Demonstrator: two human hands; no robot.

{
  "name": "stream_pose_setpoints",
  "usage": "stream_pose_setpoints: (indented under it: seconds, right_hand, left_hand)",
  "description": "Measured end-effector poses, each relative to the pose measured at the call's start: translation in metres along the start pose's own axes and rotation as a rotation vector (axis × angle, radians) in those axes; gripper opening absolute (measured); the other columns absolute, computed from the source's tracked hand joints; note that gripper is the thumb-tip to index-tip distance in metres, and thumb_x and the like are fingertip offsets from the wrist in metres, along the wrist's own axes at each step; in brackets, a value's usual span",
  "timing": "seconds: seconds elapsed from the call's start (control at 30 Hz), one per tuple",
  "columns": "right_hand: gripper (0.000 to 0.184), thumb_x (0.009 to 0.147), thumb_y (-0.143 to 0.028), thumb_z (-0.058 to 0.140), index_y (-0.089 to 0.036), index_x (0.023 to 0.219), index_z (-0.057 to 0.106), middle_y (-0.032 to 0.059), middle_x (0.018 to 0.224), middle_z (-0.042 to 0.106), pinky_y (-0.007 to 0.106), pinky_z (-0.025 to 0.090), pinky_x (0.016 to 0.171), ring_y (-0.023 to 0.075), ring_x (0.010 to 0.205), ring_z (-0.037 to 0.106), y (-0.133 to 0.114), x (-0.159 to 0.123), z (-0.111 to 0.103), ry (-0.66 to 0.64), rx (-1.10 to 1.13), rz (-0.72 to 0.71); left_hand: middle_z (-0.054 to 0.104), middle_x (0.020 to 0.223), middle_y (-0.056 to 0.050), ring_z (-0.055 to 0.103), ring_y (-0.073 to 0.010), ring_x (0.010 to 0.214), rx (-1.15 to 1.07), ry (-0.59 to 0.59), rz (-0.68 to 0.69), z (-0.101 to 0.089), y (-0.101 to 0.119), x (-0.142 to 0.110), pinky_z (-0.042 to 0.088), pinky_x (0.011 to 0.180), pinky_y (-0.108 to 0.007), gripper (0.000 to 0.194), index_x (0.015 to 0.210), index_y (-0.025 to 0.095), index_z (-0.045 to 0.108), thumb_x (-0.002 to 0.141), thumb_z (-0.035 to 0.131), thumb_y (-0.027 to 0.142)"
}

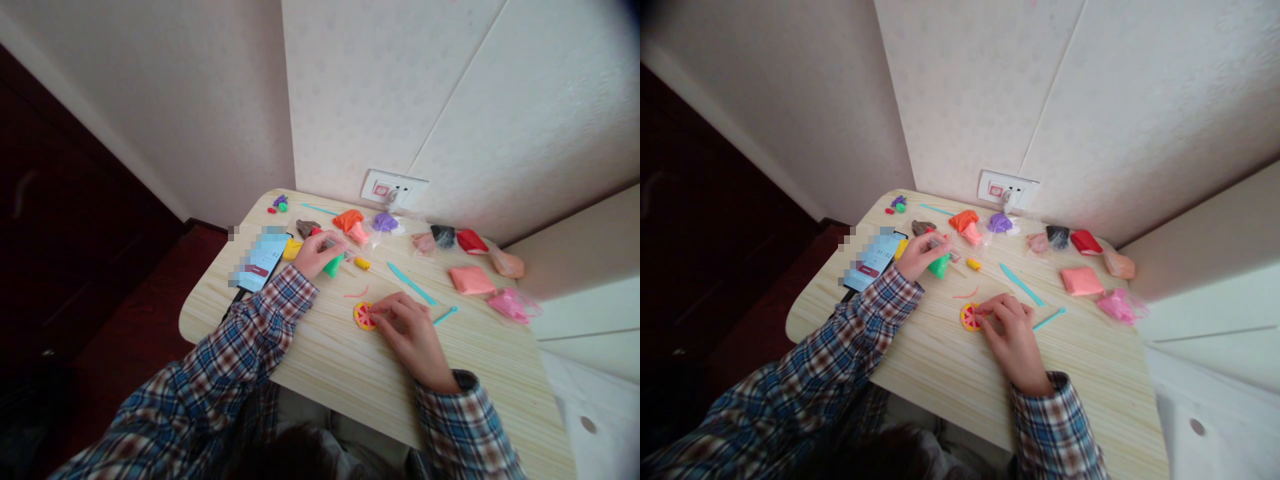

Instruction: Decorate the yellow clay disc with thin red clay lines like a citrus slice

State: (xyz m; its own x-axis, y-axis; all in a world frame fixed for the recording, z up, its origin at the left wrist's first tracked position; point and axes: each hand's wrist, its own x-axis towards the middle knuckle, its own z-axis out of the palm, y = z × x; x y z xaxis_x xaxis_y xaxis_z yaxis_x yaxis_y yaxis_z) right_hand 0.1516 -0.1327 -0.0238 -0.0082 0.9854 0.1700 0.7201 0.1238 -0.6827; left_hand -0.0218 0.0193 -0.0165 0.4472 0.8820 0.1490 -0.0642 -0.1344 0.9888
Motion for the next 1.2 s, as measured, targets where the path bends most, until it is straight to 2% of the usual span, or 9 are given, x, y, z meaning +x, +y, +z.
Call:
stream_pose_setpoints:
  seconds: [0.37, 0.87, 0.97, 1.1, 1.2]
  right_hand:
    - [0.016, 0.085, -0.035, 0.055, -0.023, 0.083, 0.065, 0.0029, 0.085, 0.064, 0.036, 0.037, 0.076, 0.0191, 0.081, 0.057, 0.002, 0.0, 0.002, -0.014, -0.031, 0.005]
    - [0.019, 0.088, -0.028, 0.048, -0.022, 0.081, 0.064, 0.0038, 0.085, 0.064, 0.036, 0.04, 0.076, 0.0192, 0.083, 0.057, -0.005, 0.001, -0.003, -0.008, 0.046, 0.036]
    - [0.02, 0.088, -0.029, 0.047, -0.022, 0.081, 0.065, 0.0041, 0.084, 0.064, 0.037, 0.04, 0.077, 0.0192, 0.081, 0.057, -0.004, 0.001, -0.006, 0.036, 0.038, 0.037]
    - [0.021, 0.087, -0.032, 0.048, -0.022, 0.08, 0.065, 0.0044, 0.082, 0.063, 0.037, 0.04, 0.073, 0.0182, 0.072, 0.056, 0.004, -0.001, -0.014, 0.188, -0.029, 0.079]
    - [0.019, 0.085, -0.034, 0.051, -0.022, 0.08, 0.064, 0.004, 0.081, 0.061, 0.036, 0.04, 0.07, 0.0173, 0.068, 0.054, 0.012, -0.003, -0.019, 0.237, -0.094, 0.114]
  left_hand:
    - [0.065, 0.065, 0.0, 0.059, -0.0095, 0.057, 0.002, 0.004, -0.005, 0.0, 0.0, 0.001, 0.047, 0.058, -0.021, 0.03, 0.072, 0.014, 0.06, 0.072, 0.068, 0.043]
    - [0.064, 0.064, 0.0, 0.059, -0.009, 0.057, 0.0, -0.002, -0.008, 0.0, 0.001, 0.0, 0.046, 0.059, -0.021, 0.03, 0.073, 0.014, 0.059, 0.073, 0.068, 0.042]
    - [0.065, 0.065, 0.0, 0.059, -0.0088, 0.059, -0.009, -0.001, -0.013, 0.0, 0.002, 0.0, 0.047, 0.061, -0.021, 0.031, 0.072, 0.013, 0.059, 0.072, 0.068, 0.043]
    - [0.064, 0.065, 0.0, 0.06, -0.0095, 0.061, -0.022, 0.007, -0.025, 0.0, 0.002, 0.0, 0.047, 0.062, -0.022, 0.032, 0.071, 0.013, 0.058, 0.071, 0.068, 0.044]
    - [0.064, 0.064, 0.0, 0.06, -0.01, 0.061, -0.018, 0.002, -0.023, -0.001, 0.001, 0.0, 0.047, 0.06, -0.021, 0.032, 0.071, 0.014, 0.058, 0.071, 0.068, 0.043]
